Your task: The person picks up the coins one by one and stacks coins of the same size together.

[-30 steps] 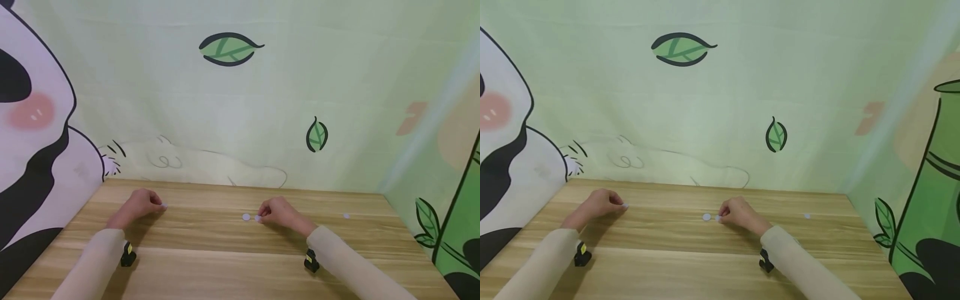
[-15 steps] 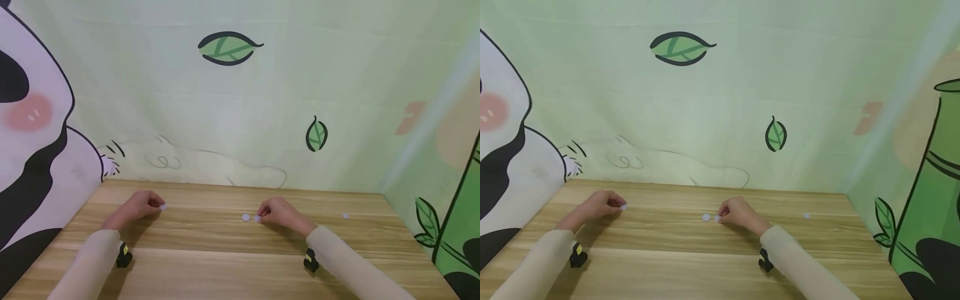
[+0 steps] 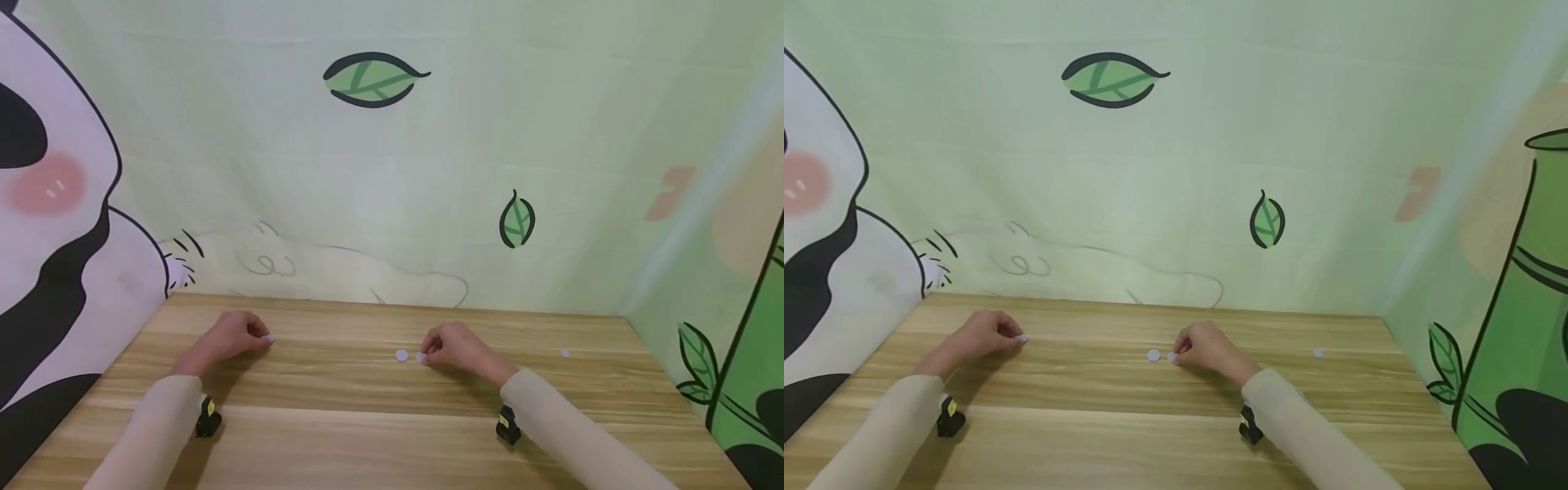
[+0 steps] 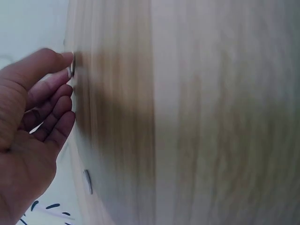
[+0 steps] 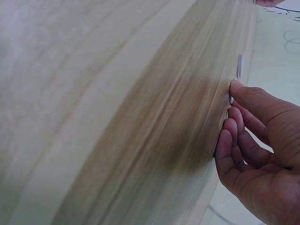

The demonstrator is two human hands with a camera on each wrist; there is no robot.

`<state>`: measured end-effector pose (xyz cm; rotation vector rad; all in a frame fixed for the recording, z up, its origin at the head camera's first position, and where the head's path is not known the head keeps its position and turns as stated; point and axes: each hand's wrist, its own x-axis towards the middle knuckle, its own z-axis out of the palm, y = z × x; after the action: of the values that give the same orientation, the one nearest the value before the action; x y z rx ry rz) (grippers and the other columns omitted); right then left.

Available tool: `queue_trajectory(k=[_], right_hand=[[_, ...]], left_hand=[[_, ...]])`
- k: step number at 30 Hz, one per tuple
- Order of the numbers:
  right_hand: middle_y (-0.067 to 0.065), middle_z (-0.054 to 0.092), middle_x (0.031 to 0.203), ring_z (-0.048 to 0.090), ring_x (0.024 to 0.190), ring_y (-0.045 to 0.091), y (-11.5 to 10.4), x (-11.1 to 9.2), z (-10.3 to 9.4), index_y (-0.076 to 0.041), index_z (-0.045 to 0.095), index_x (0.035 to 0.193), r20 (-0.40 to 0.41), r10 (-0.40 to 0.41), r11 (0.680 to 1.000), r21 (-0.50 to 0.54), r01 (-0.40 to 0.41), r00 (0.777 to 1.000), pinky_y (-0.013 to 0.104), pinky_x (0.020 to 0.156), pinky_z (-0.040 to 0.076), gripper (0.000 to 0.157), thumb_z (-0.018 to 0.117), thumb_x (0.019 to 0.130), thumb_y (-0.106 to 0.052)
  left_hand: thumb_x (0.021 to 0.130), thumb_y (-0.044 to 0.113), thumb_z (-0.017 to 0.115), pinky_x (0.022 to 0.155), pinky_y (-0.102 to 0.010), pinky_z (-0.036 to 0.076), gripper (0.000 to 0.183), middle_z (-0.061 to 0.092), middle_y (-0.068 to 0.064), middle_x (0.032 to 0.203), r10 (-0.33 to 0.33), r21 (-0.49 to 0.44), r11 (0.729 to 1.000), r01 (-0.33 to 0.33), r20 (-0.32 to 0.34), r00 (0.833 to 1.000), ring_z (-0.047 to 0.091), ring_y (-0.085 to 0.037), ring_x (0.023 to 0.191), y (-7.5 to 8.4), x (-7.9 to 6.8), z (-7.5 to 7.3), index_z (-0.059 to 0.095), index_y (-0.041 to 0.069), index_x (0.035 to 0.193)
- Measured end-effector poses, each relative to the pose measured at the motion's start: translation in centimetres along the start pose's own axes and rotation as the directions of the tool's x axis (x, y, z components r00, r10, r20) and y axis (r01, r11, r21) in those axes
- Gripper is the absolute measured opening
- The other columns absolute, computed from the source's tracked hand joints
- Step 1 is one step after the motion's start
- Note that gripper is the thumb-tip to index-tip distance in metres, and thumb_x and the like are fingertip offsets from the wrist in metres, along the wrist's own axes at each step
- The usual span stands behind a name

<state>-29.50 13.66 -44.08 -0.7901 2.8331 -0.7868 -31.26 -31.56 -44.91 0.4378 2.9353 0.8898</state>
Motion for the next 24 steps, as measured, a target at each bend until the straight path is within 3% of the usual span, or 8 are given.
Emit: queue_trajectory(k=[8, 24], right_hand=[[-0.005, 0.071, 0.078, 0.059, 0.072, 0.003, 0.08, 0.03, -0.14, -0.008, 0.077, 0.088, 0.013, -0.005, 1.000, 0.009, 0.005, 1.000, 0.021, 0.068, 0.051, 0.012, 0.083, 0.086, -0.018], [-0.006, 0.070, 0.077, 0.058, 0.071, 0.002, 0.24, 0.17, 0.04, -0.008, 0.077, 0.086, 0.002, -0.022, 1.000, -0.008, 0.022, 1.000, 0.021, 0.068, 0.050, 0.012, 0.084, 0.084, -0.018]], left_hand=[[0.090, 0.026, 0.078, 0.069, -0.031, 0.048, 0.022, 0.068, -0.003, 0.087, -0.025, -0.050, 0.998, 0.024, -0.013, 1.000, 0.056, -0.017, 0.079, 0.03, 0.32, 0.12, 0.075, 0.005, 0.095], [0.089, 0.023, 0.079, 0.068, -0.030, 0.049, 0.023, 0.069, -0.004, 0.088, 0.009, -0.062, 0.998, -0.010, -0.024, 1.000, 0.057, -0.016, 0.079, 0.58, -0.07, 0.45, 0.074, 0.002, 0.096]])
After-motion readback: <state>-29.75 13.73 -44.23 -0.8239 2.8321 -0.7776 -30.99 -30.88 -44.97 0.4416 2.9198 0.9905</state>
